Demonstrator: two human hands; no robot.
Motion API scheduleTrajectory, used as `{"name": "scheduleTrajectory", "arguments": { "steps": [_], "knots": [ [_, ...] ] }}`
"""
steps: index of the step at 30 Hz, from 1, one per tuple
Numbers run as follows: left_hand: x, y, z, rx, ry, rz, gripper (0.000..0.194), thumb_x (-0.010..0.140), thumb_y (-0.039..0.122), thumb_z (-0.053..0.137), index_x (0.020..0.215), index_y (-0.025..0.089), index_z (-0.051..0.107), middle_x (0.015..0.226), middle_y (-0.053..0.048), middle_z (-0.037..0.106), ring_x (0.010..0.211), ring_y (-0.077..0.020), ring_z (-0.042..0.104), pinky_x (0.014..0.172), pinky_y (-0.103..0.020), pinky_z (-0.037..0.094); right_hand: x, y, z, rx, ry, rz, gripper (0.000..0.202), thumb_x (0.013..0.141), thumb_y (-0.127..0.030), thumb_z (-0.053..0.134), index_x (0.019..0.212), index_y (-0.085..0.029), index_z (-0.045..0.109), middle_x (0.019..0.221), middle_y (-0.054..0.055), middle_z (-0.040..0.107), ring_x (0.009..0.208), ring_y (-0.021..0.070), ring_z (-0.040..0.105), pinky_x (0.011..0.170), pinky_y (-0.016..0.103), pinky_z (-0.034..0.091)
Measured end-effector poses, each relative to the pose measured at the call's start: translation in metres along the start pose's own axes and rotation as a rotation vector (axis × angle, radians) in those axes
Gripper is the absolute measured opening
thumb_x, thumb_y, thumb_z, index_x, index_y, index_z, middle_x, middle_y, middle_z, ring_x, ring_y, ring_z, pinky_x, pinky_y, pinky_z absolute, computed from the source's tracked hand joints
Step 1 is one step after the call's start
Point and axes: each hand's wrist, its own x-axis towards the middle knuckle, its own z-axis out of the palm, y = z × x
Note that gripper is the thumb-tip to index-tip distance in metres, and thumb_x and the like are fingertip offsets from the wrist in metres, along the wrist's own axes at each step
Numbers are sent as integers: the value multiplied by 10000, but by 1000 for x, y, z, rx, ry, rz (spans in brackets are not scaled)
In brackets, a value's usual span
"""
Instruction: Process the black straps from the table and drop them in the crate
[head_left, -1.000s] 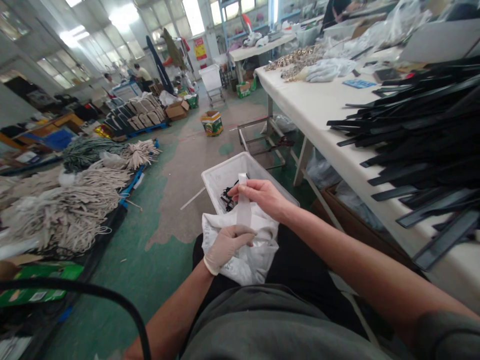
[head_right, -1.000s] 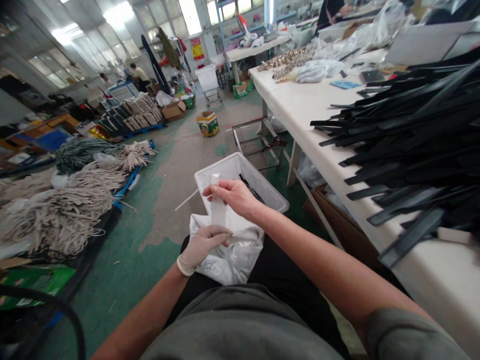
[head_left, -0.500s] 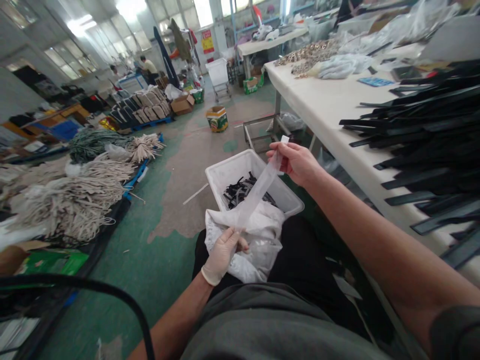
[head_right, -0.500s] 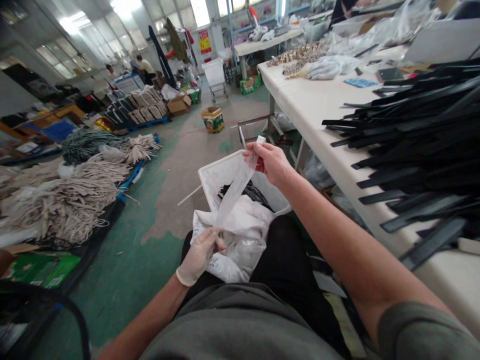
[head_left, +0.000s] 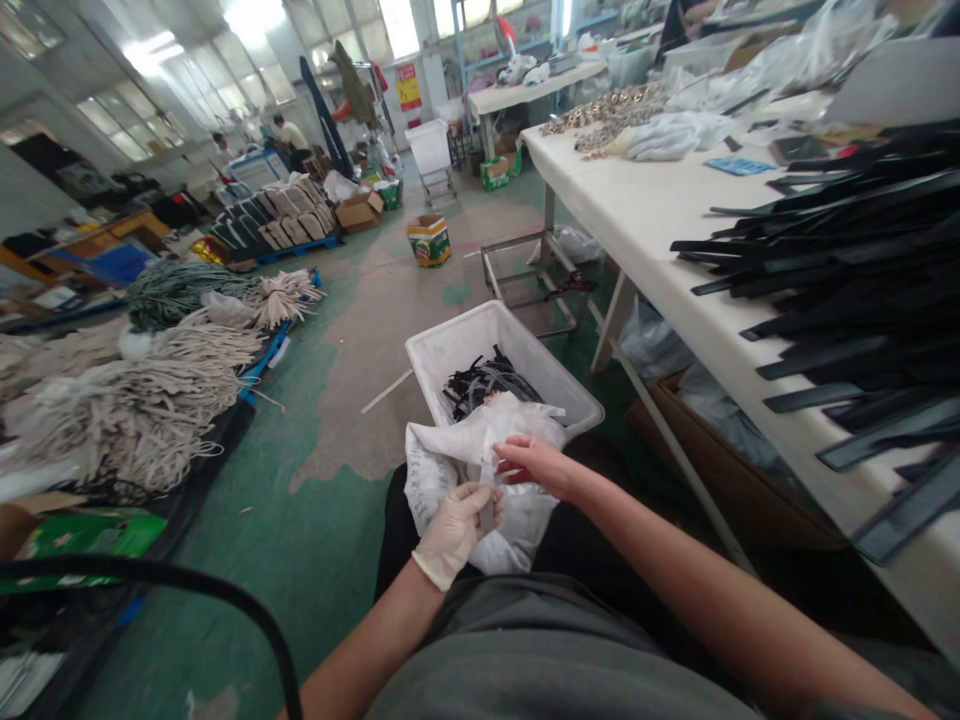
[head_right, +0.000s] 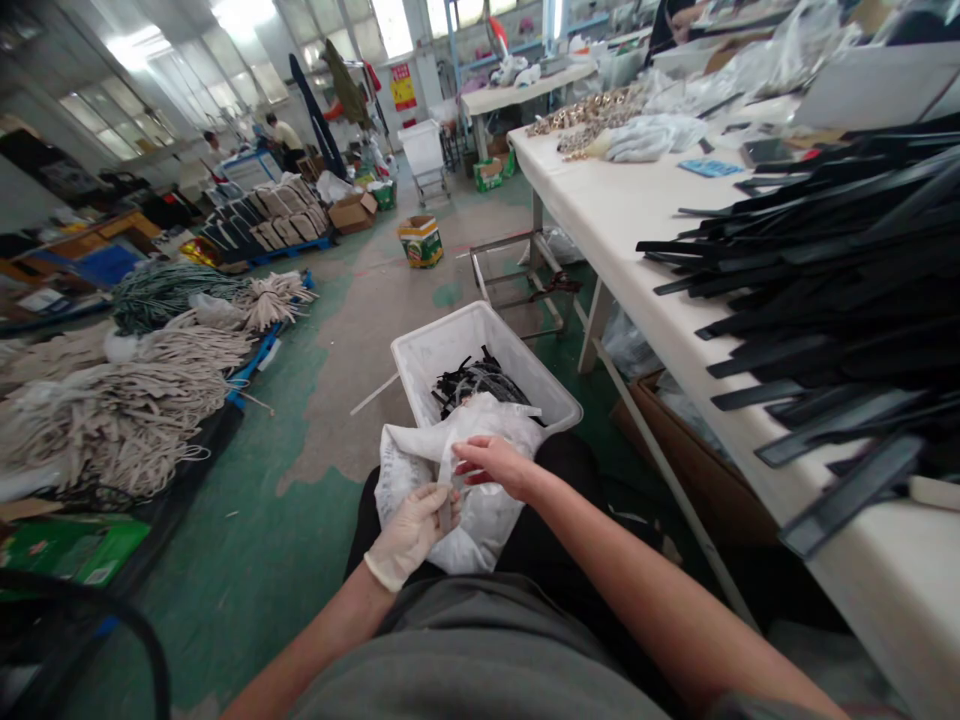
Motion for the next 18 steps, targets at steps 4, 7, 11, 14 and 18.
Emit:
{"name": "scheduleTrajectory", "arguments": {
  "steps": [4, 7, 11, 14, 18],
  "knots": [
    [1, -10, -3, 12, 23, -20, 385, 532, 241, 882, 793, 163, 609, 772, -15, 684, 710, -141, 650, 697, -266, 499, 8, 19, 9, -87, 120, -44, 298, 794, -446, 631, 666, -199, 525, 622, 5, 605, 540, 116, 545, 512, 231, 467],
    [2, -8, -2, 24, -59, -13, 445, 546, 322, 876, 890, 184, 628, 893, -33, 698, 828, -162, 653, 766, -274, 477, 15, 19, 7, -235, 154, -92, 273, 782, -395, 623, 627, -191, 530, 495, -44, 507, 446, 88, 446, 455, 211, 381],
    [9, 1, 5, 56, -109, 2, 495, 595, 436, 834, 982, 198, 638, 986, -44, 684, 892, -159, 636, 769, -260, 455, 11, 16, 3, -486, 125, -168, 206, 751, -331, 653, 611, -182, 625, 463, -43, 526, 445, 98, 448, 455, 224, 332],
    [17, 3, 9, 64, -94, 11, 435, 536, 353, 878, 857, 180, 639, 800, 0, 660, 718, -110, 612, 672, -227, 433, 4, 14, 3, -650, 138, -235, 180, 746, -311, 665, 612, -192, 668, 491, -35, 557, 488, 105, 462, 487, 233, 302],
    [27, -2, 8, 130, -101, 58, 402, 517, 304, 882, 819, 169, 654, 742, 18, 652, 662, -107, 592, 641, -229, 421, -1, 10, 0, -786, 184, -314, 181, 761, -298, 663, 619, -187, 684, 570, -18, 597, 565, 112, 471, 528, 241, 276]
  ]
}}
